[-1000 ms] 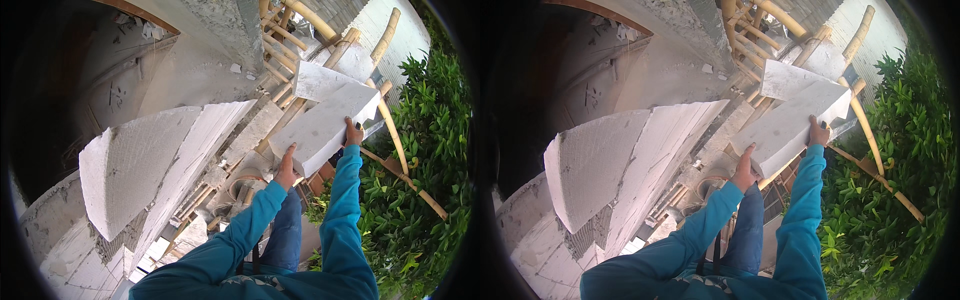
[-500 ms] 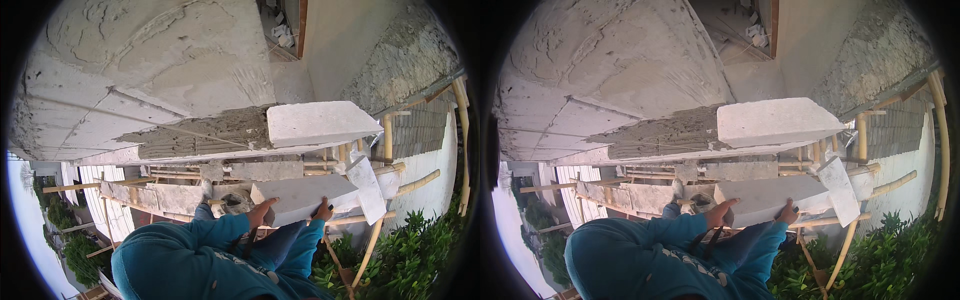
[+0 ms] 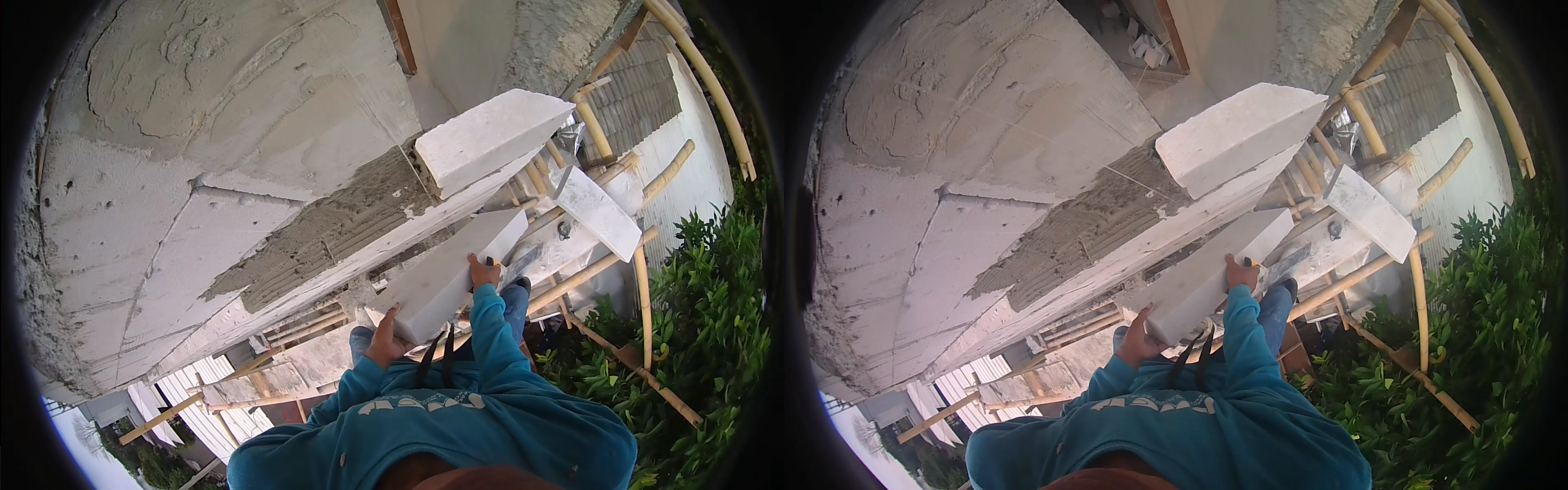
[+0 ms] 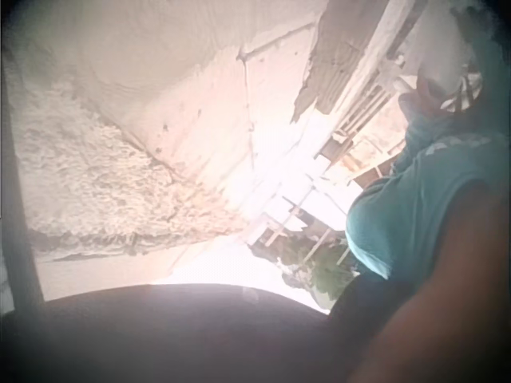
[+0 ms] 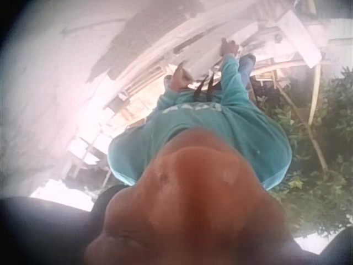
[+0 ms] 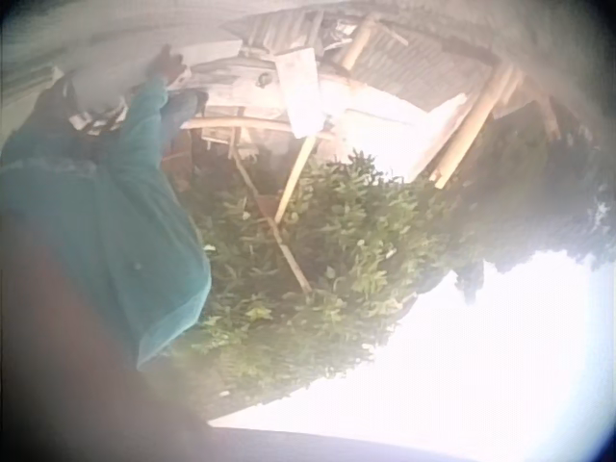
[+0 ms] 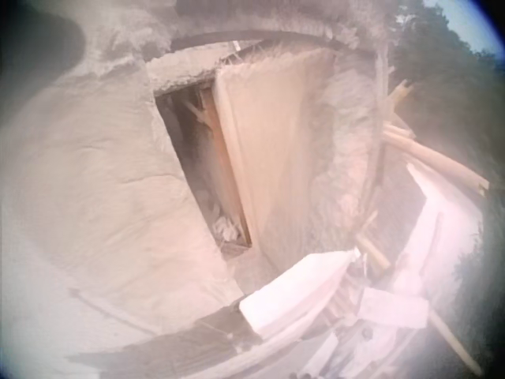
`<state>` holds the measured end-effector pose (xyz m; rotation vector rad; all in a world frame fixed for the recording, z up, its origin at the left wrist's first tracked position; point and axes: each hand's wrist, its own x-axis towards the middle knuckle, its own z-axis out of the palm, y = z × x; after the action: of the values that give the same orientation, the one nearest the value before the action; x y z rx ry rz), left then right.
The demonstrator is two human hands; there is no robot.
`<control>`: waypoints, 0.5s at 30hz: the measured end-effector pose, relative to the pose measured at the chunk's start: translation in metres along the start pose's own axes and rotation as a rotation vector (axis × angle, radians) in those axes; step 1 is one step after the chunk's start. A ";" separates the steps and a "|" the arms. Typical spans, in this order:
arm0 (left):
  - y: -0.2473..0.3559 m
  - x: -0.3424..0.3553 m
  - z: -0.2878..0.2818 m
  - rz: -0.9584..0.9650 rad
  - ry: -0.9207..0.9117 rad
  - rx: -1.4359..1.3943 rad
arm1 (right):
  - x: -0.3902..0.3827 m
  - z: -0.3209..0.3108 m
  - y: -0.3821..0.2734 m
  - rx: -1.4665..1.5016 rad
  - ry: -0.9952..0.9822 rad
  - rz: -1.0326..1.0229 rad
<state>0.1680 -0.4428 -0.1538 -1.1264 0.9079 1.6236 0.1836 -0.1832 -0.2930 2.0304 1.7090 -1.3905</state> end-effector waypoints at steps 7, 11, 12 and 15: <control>0.011 -0.024 -0.040 0.159 -0.090 0.200 | -0.003 0.037 0.021 0.047 -0.051 -0.017; 0.027 -0.048 -0.073 0.041 0.058 0.156 | -0.010 0.037 0.020 0.161 -0.111 0.033; 0.023 -0.050 -0.103 0.080 0.116 0.213 | -0.046 0.031 0.005 0.168 -0.164 0.110; 0.067 -0.111 -0.122 0.491 0.494 0.607 | -0.080 0.021 -0.018 0.076 -0.095 0.178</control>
<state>0.1528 -0.6044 -0.0814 -0.9117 1.9682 1.2825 0.1631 -0.2465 -0.2406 2.0615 1.4207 -1.4875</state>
